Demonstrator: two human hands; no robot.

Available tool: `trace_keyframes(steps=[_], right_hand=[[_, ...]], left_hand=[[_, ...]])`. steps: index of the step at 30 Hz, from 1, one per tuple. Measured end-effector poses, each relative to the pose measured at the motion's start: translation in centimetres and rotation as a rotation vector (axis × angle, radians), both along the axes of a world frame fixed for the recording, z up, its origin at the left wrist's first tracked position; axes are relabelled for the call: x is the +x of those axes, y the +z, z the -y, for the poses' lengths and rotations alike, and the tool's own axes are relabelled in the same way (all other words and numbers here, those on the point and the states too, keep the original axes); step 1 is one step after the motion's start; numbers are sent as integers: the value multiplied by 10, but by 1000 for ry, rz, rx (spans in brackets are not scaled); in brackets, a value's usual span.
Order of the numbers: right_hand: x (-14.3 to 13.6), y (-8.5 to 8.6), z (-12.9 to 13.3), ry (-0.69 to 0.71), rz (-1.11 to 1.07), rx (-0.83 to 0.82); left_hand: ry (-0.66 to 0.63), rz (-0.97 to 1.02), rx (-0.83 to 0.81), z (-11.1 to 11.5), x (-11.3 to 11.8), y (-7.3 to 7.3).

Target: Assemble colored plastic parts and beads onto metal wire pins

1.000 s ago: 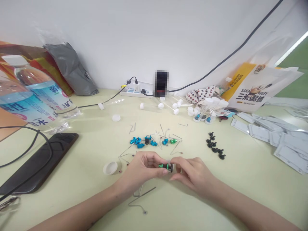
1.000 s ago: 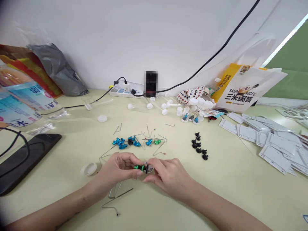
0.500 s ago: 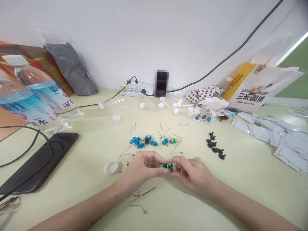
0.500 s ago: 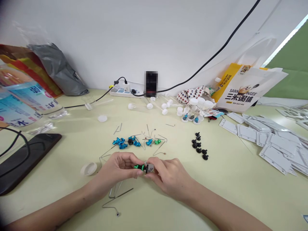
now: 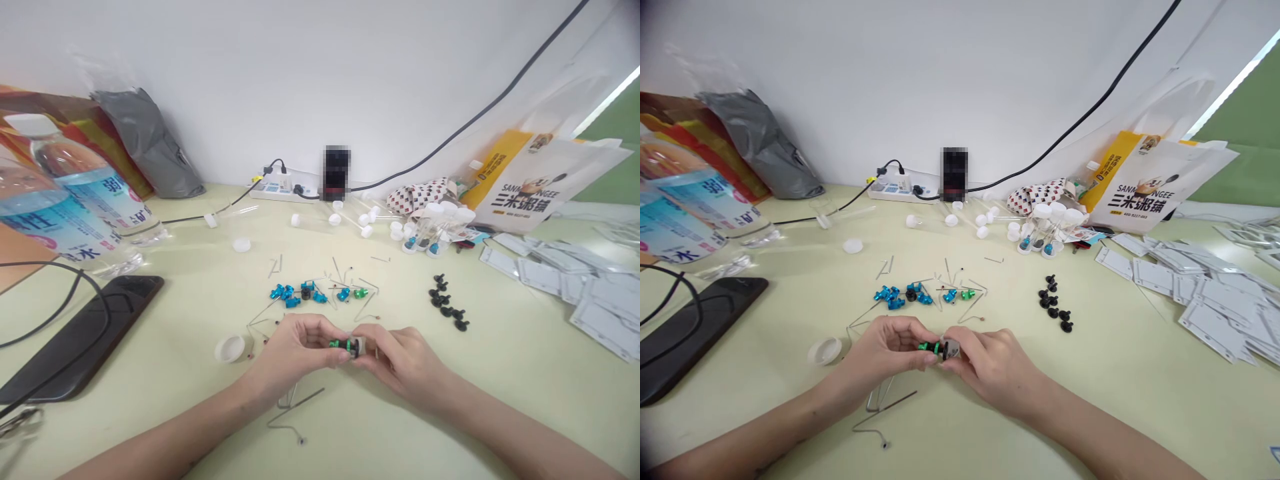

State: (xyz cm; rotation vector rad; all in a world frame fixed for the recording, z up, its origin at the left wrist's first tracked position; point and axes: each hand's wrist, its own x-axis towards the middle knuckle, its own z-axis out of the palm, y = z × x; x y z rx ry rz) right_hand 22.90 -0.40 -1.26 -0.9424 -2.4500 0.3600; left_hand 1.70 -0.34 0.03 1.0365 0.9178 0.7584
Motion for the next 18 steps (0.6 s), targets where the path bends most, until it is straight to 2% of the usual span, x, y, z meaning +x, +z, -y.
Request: trace_keyframes(steps=[5,10,18], right_hand=[[0,1,0,25,-18,67],[0,4,1,34,-20,46],[0,-3,1,2,-12,42]], left_hand=[[0,19,-9,-1,0,-2],[-3,13,-8,-1,0,-2],[-8,-2,14,-1,-1,-6]])
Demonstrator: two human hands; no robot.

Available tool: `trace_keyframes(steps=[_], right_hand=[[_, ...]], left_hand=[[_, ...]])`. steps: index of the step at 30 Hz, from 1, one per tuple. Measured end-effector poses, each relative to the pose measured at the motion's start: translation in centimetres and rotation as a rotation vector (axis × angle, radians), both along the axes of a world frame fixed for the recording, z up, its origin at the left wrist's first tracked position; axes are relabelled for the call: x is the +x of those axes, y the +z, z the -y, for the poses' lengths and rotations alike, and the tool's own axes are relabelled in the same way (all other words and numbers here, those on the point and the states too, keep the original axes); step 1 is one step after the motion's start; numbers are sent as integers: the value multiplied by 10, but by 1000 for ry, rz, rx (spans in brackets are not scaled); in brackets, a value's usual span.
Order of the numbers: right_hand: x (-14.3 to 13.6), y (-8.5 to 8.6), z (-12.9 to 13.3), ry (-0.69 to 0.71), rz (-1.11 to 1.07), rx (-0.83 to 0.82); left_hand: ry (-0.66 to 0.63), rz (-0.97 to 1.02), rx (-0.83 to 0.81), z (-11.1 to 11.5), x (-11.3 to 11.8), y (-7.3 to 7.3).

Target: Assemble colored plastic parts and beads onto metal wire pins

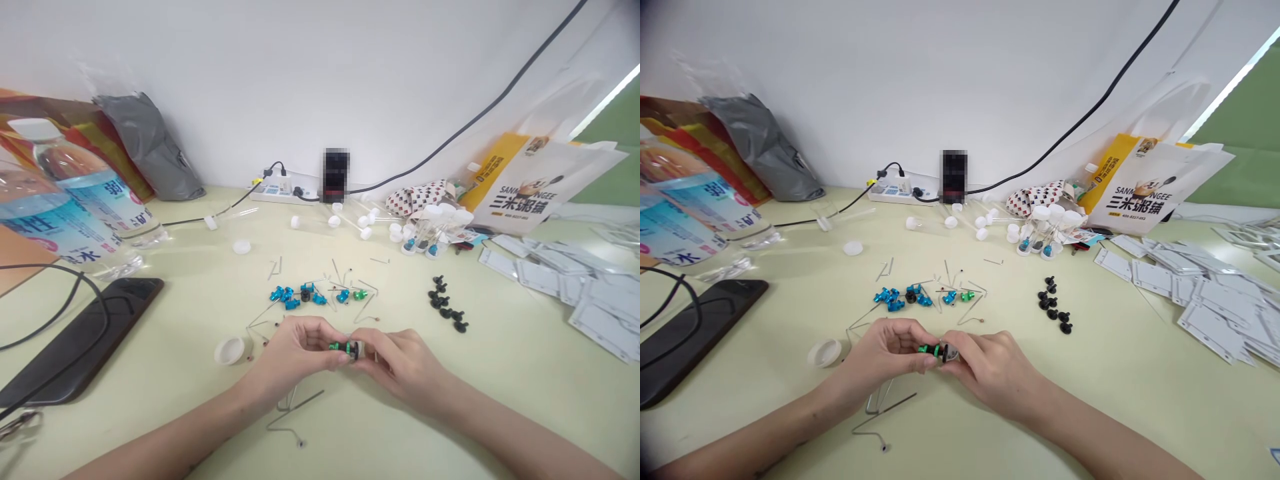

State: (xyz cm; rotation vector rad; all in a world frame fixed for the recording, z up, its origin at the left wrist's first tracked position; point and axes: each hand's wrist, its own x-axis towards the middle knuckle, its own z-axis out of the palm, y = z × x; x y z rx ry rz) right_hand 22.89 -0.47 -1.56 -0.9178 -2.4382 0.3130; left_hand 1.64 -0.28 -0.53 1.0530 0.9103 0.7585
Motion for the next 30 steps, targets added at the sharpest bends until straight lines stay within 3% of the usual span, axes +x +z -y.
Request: trace_keyframes(steps=[30], right_hand=[[-3,6,-1,26,-10,23]], left_hand=[[2,17,-11,0,1,3]])
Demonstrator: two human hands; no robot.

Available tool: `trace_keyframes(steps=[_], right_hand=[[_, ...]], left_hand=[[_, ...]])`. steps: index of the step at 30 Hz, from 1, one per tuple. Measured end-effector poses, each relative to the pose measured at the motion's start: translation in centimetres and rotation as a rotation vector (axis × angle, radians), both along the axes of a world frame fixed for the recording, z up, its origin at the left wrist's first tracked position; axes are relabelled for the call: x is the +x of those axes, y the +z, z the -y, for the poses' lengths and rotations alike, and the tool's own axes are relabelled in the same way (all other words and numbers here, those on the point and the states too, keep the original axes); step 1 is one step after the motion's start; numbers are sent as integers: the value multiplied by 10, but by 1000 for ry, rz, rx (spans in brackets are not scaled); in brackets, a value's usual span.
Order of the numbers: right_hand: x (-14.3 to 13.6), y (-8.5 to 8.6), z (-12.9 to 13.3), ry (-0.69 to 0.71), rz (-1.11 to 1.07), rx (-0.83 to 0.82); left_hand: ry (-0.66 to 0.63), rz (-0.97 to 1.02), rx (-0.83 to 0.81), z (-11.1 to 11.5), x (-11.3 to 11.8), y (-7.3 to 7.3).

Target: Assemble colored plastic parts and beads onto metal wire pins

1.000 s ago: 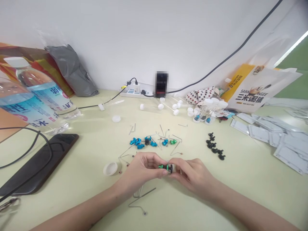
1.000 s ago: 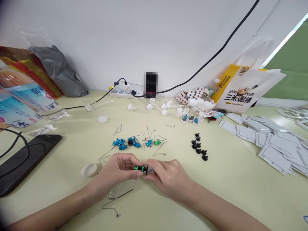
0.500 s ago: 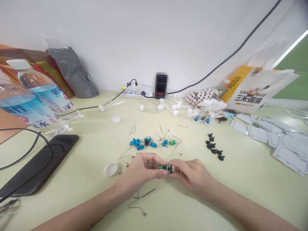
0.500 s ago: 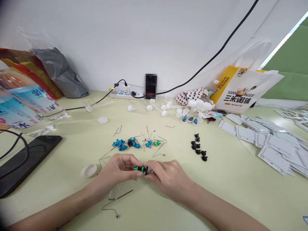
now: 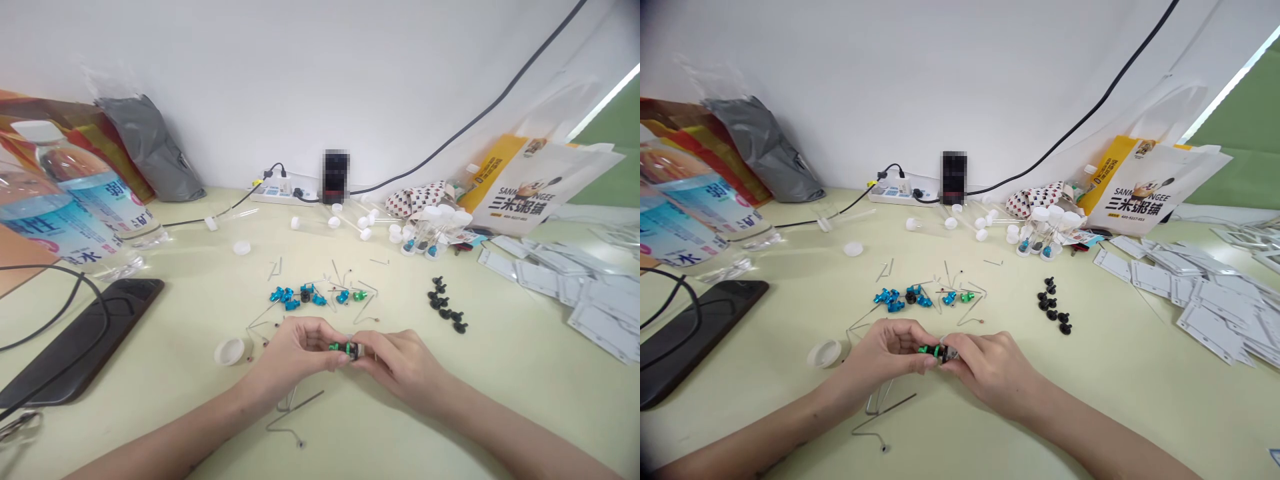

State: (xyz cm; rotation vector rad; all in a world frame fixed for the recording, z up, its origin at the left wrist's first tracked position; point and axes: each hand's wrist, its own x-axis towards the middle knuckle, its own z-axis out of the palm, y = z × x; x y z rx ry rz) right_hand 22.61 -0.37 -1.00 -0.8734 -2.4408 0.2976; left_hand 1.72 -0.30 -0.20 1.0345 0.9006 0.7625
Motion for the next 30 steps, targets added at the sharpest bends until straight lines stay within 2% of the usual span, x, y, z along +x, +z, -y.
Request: trace_keyframes(steps=[30], right_hand=[[1,2,0,1,20,3]], left_hand=[[7,-18,16,0,0,1]])
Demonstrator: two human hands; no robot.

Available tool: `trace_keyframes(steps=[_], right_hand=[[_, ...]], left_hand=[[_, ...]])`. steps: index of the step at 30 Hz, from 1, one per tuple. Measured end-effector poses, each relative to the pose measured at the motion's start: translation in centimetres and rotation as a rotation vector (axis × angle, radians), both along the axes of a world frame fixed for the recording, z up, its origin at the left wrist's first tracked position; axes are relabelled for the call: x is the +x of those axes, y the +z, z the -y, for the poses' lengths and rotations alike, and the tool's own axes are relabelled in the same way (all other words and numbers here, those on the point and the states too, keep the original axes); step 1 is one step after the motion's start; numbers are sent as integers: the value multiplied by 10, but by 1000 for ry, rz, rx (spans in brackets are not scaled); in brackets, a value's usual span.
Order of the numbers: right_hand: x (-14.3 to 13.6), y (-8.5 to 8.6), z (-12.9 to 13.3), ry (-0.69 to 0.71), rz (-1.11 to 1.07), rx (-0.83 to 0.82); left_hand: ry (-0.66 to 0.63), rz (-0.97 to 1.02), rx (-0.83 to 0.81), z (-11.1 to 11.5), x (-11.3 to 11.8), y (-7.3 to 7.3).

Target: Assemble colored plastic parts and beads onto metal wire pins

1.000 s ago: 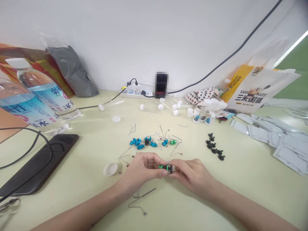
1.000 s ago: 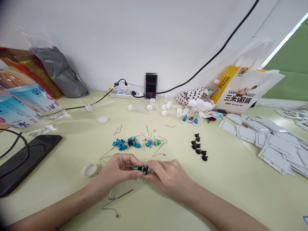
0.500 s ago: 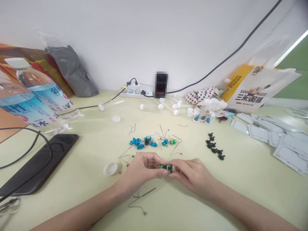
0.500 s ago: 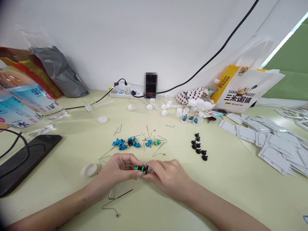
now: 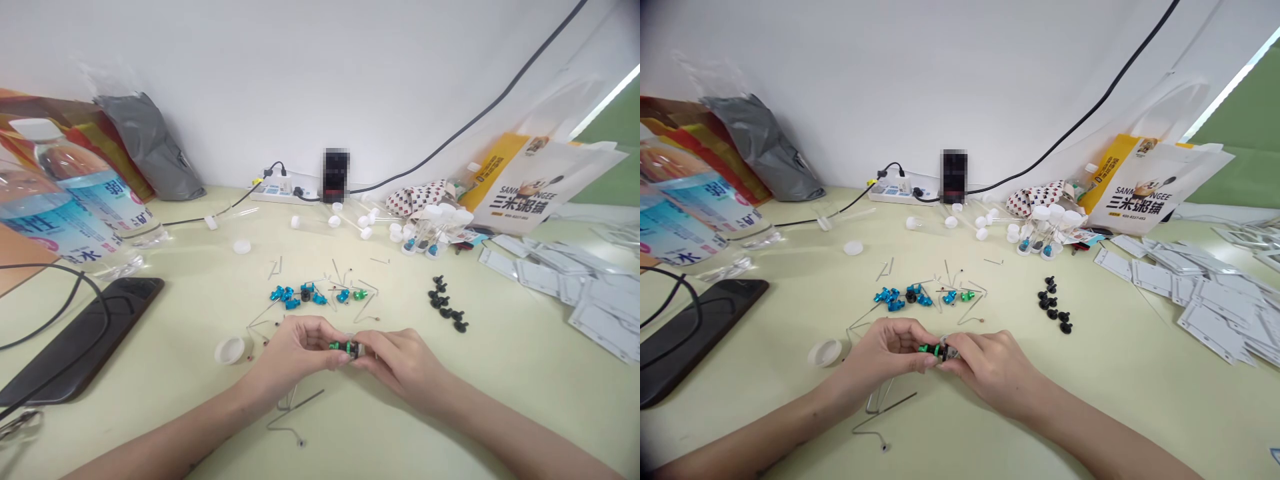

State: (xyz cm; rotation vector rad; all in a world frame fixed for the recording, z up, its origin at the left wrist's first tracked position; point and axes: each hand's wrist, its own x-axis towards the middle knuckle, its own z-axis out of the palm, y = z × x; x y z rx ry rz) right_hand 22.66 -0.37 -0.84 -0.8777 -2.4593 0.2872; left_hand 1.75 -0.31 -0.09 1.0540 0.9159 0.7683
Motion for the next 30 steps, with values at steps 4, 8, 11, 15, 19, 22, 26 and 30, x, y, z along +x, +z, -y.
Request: trace_keyframes(steps=[4,8,11,15,19,22,26,30], right_hand=[[2,-4,0,-30,13,-43],[3,-7,0,-41,14,-41],[2,-6,0,-38,19,-27],[1,-3,0,-24,13,-30],[1,-2,0,-14,5,-20],[1,-2,0,-7,7,-26],[1,-3,0,-19,3,-43],[2,-4,0,-28,9,-40]], left_hand=[[6,-19,-6,0,0,1],[4,-6,-12,0,0,2],[6,-4,-13,0,1,2],[4,-1,-10,0,0,2],[-5,20,-10,0,0,0],[-5,14,-8,0,-1,-1],[0,-2,-7,0,-1,-1],[-8,11,-15,0,-1,0]])
